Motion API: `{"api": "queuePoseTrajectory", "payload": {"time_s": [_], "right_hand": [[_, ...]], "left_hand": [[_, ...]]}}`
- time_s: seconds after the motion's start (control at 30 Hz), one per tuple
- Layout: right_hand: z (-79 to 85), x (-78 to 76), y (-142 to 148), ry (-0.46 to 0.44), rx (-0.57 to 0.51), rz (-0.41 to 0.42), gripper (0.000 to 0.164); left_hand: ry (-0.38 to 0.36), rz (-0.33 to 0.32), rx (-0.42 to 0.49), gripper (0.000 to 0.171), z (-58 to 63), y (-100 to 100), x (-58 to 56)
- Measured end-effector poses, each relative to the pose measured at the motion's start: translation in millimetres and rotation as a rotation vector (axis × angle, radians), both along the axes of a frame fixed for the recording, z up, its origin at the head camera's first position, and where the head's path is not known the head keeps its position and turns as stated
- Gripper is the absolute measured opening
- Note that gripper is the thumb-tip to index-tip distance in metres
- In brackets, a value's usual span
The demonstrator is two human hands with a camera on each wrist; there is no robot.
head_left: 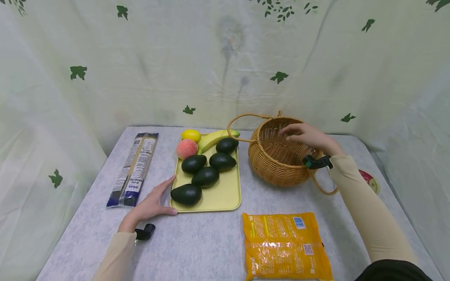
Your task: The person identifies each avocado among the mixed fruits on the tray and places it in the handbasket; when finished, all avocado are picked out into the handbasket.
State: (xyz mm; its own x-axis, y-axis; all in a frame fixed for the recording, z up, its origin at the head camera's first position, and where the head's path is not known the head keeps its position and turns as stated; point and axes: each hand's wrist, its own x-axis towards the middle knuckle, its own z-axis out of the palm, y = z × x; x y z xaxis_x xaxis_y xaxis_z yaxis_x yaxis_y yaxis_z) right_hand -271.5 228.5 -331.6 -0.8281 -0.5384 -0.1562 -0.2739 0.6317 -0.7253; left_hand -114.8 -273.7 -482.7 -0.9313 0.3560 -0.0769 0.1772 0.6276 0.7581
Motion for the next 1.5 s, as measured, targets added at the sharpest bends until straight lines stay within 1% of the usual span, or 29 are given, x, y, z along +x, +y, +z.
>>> {"api": "queuePoseTrajectory", "payload": {"time_s": [0.13,0.23,0.4,0.53,0.67,0.8,0.9,1.07,1.13,1.33,1.4,1.5], "right_hand": [[0.2,5.5,0.0,-0.108,-0.17,-0.035,0.037],[1.5,10.0,-1.5,-0.173,-0.296,-0.058,0.039],[5.8,19.4,-9.1,-0.222,-0.457,-0.059,0.041],[7.7,27.8,-23.2,-0.219,-0.531,-0.013,0.041],[6.9,37.6,-45.2,-0.212,-0.568,0.063,0.04],[2.4,48.3,-72.3,-0.242,-0.592,0.146,0.039],[-5.0,54.8,-94.1,-0.264,-0.589,0.216,0.037],[-22.8,61.7,-127.0,-0.293,-0.588,0.339,0.036],[-29.4,63.7,-138.7,-0.311,-0.591,0.371,0.036],[-45.2,67.4,-169.4,-0.353,-0.597,0.427,0.039],[-49.1,69.0,-178.8,-0.352,-0.589,0.448,0.039],[-54.8,70.6,-193.3,-0.31,-0.539,0.503,0.04]], "left_hand": [[-0.001,-0.001,0.003,0.109,0.9,0.6,-0.3],[0.001,-0.001,0.003,0.109,1.2,0.7,-0.3],[0.001,-0.001,-0.001,0.109,0.2,0.3,-0.3],[0.0,-0.001,0.0,0.109,-0.7,0.2,-0.7],[-0.002,0.001,0.0,0.11,-1.1,0.1,-1.3],[-0.006,0.006,0.001,0.109,-1.7,-0.2,-1.2],[-0.008,0.007,0.003,0.109,-2.0,-0.6,-0.5],[-0.007,0.005,0.002,0.109,-1.6,-1.0,0.9],[-0.007,0.007,0.0,0.109,-1.3,-1.0,1.2],[0.001,-0.001,0.01,0.108,-0.6,-0.3,0.9],[0.006,-0.005,0.023,0.108,0.2,0.3,0.9],[0.007,-0.006,0.03,0.107,1.6,0.9,1.0]]}}
